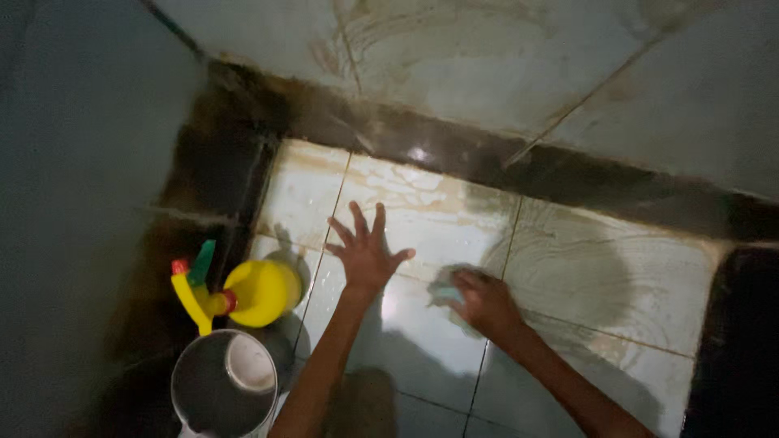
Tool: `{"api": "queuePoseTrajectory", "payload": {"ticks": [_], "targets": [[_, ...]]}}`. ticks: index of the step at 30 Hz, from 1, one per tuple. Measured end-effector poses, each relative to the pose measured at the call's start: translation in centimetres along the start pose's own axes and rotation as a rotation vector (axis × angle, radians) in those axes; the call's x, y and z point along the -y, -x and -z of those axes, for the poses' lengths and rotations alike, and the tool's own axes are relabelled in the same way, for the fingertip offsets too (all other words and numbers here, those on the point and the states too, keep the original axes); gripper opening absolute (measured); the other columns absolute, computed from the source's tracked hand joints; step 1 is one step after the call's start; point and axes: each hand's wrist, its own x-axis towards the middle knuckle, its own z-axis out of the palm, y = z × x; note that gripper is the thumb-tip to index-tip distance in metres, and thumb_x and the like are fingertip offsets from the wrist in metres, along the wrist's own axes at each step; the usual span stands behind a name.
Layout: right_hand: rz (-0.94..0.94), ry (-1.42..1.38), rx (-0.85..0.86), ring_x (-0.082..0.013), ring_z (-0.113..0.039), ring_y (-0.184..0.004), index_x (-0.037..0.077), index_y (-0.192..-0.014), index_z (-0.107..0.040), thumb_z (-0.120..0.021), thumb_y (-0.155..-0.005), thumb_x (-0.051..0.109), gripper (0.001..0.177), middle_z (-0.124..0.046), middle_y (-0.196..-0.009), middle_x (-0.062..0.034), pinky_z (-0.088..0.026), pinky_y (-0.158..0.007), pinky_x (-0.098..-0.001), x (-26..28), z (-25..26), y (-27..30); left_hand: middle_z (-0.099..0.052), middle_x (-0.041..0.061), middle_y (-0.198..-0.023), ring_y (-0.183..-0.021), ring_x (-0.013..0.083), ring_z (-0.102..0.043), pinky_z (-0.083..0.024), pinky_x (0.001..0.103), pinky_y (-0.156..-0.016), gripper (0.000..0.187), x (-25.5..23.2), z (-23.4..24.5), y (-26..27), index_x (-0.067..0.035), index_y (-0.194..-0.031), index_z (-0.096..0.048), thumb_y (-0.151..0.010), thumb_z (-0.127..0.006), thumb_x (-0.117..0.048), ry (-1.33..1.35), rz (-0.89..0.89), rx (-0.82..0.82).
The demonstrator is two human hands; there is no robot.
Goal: The person scrubs the tiled floor and lower wall of a shower area using a cloth. They repeatedly wipe the grout lines and corners, moving a yellow cleaning bottle and a metal pot aside to reach the work area.
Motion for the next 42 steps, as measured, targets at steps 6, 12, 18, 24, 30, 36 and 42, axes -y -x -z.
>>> {"api": "queuePoseTrajectory", "payload": {"ticks": [6,12,18,24,30,36,42], "targets": [[-0.016,0.144,-0.108,-0.0344,-0.069,-0.099,-0.002,-0.122,-0.066,-0.077,-0.082,0.024,0.05,-0.066,-0.128,-0.02,-0.059,-0.08,-0.044,7.0,-4.4,-8.5,-0.007,0.021,-0.17,-0.148,0.0654,-0.001,-0.016,0.093,-0.097,0.113,2.0,-1.1,-1.8,-0.029,-0.162,-0.025,-0.073,-0.079,-0.075,0.048,-0.129,-0.124],[-0.017,0.184,0.075,-0.0327,-0.07,-0.101,-0.001,-0.13,-0.063,-0.074,-0.087,0.025,0.051,-0.066,-0.129,-0.0176,-0.059,-0.082,-0.0425,5.5,-2.5,-8.2,0.002,0.021,-0.17,-0.146,0.0658,0.007,-0.01,0.092,-0.1,0.119,0.5,-0.6,-3.7,-0.03,-0.163,-0.022,-0.068,-0.083,-0.067,0.088,-0.038,-0.043],[-0.026,0.281,-0.032,-0.0324,-0.071,-0.107,0.003,-0.123,-0.067,-0.075,-0.081,0.023,0.047,-0.07,-0.126,-0.0167,-0.061,-0.085,-0.0417,0.7,1.7,-1.7,0.007,0.022,-0.17,-0.146,0.0669,0.011,-0.007,0.092,-0.102,0.121,-0.6,0.8,-3.6,-0.028,-0.164,-0.02,-0.068,-0.084,-0.067,0.161,0.003,0.022],[-0.367,0.376,0.218,-0.0308,-0.068,-0.113,0.012,-0.137,-0.063,-0.074,-0.084,0.032,0.057,-0.063,-0.141,-0.0139,-0.061,-0.084,-0.0395,-3.7,7.6,5.8,0.005,0.023,-0.169,-0.145,0.0675,0.008,-0.01,0.091,-0.102,0.117,-0.3,1.3,-3.1,-0.026,-0.163,-0.02,-0.073,-0.08,-0.069,0.106,-0.03,0.007],[-0.154,0.129,0.177,-0.0224,-0.071,-0.116,0.026,-0.119,-0.074,-0.064,-0.087,0.018,0.034,-0.066,-0.138,0.0018,-0.061,-0.091,-0.0317,-1.6,3.4,2.6,-0.005,0.02,-0.17,-0.15,0.0562,-0.003,-0.017,0.082,-0.109,0.105,1.6,1.0,-1.9,-0.018,-0.162,-0.021,-0.082,-0.074,-0.062,0.106,-0.097,-0.053],[0.005,0.214,-0.076,-0.0362,-0.065,-0.108,-0.001,-0.131,-0.063,-0.073,-0.077,0.006,0.055,-0.067,-0.124,-0.0198,-0.055,-0.09,-0.0435,3.6,-1.4,-4.7,-0.009,0.022,-0.168,-0.153,0.0477,-0.008,-0.023,0.072,-0.114,0.097,3.5,0.8,3.0,-0.009,-0.16,-0.021,-0.088,-0.072,-0.049,-0.008,0.015,0.008],[0.104,0.182,-0.066,-0.0398,-0.068,-0.095,0.005,-0.118,-0.068,-0.071,-0.084,0.005,0.034,-0.067,-0.113,-0.0247,-0.058,-0.083,-0.045,6.1,-2.3,-8.5,-0.008,0.024,-0.166,-0.152,0.0512,-0.007,-0.024,0.069,-0.115,0.096,4.2,1.4,7.7,-0.014,-0.159,-0.024,-0.085,-0.077,-0.042,0.13,0.12,-0.027]]}}
